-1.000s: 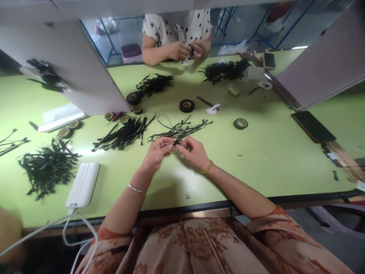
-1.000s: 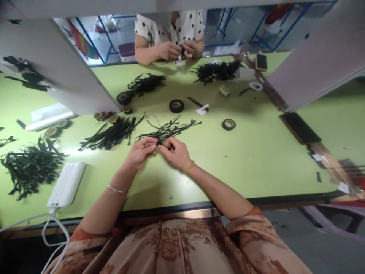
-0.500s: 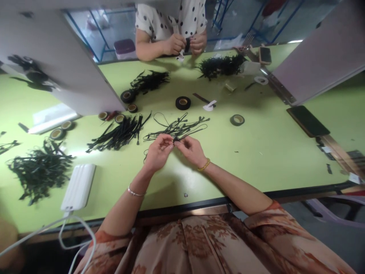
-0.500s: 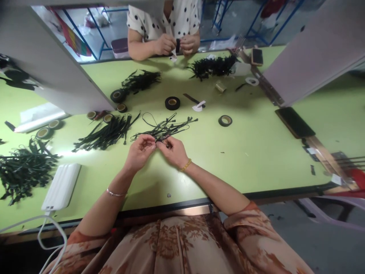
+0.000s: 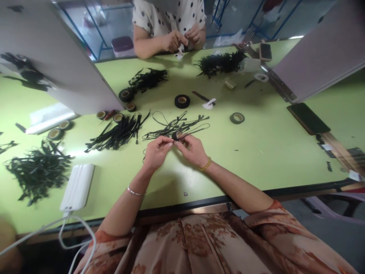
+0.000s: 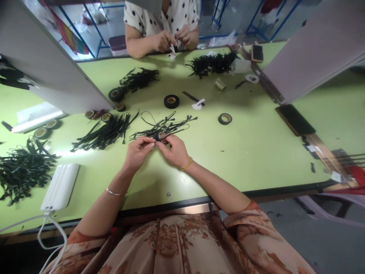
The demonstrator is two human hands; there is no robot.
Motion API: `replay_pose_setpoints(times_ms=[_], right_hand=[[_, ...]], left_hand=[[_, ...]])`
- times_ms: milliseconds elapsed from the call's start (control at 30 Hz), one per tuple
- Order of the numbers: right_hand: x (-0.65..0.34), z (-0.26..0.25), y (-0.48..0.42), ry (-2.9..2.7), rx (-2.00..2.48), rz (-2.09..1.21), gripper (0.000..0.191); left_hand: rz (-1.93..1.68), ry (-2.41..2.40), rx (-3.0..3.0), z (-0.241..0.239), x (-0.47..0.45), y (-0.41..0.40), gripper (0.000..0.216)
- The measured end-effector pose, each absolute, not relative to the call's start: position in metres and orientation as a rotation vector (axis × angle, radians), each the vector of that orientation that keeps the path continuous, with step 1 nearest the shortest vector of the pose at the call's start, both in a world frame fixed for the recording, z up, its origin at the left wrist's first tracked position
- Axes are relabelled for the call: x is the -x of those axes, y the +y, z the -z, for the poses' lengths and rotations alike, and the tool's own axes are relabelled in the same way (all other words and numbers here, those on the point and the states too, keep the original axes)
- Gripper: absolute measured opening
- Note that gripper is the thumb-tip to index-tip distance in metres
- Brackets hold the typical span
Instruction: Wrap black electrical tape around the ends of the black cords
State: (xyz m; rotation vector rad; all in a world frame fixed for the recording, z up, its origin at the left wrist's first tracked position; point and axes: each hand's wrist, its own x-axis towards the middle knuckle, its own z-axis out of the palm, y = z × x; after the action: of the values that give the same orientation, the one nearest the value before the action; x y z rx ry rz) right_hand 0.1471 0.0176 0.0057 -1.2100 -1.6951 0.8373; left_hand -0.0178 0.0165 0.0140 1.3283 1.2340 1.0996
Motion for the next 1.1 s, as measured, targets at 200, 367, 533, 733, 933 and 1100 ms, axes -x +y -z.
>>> replay_pose_setpoints(times_ms=[200,367,533,733,933,1100], right_hand=[[-0.164,-0.008,0.025,-1.439,0.825,-1.391,0.041],[-0.184,-0.024,0.032,-1.32,0.881,-1.675,0.06],[-0.211,-0.025,0.043,-1.531,0.8,-1.868,0.083],[-0.202,-0.017,0.043,-1.528,0.656,-1.778,0.069],[-0.172,-0.017,0.025,-1.56,0.849,-1.412,0.038],[-0.16,-0.017,0.015,-1.546,1.003,-1.115,0.03]], left_hand=[[-1.075,1.315,-1.403,-0.022,0.019,0.016,0.01],[-0.997,1.335,-1.486,-0.028,0.023,0.016,0.007],[-0.843,1.249,-1.645,-0.032,0.028,0.015,0.005],[-0.748,1.227,-1.715,-0.026,0.022,0.013,0.004],[-0.768,1.389,-1.65,-0.015,0.014,0.011,0.01],[-0.796,1.437,-1.836,-0.012,0.01,0.009,0.003]])
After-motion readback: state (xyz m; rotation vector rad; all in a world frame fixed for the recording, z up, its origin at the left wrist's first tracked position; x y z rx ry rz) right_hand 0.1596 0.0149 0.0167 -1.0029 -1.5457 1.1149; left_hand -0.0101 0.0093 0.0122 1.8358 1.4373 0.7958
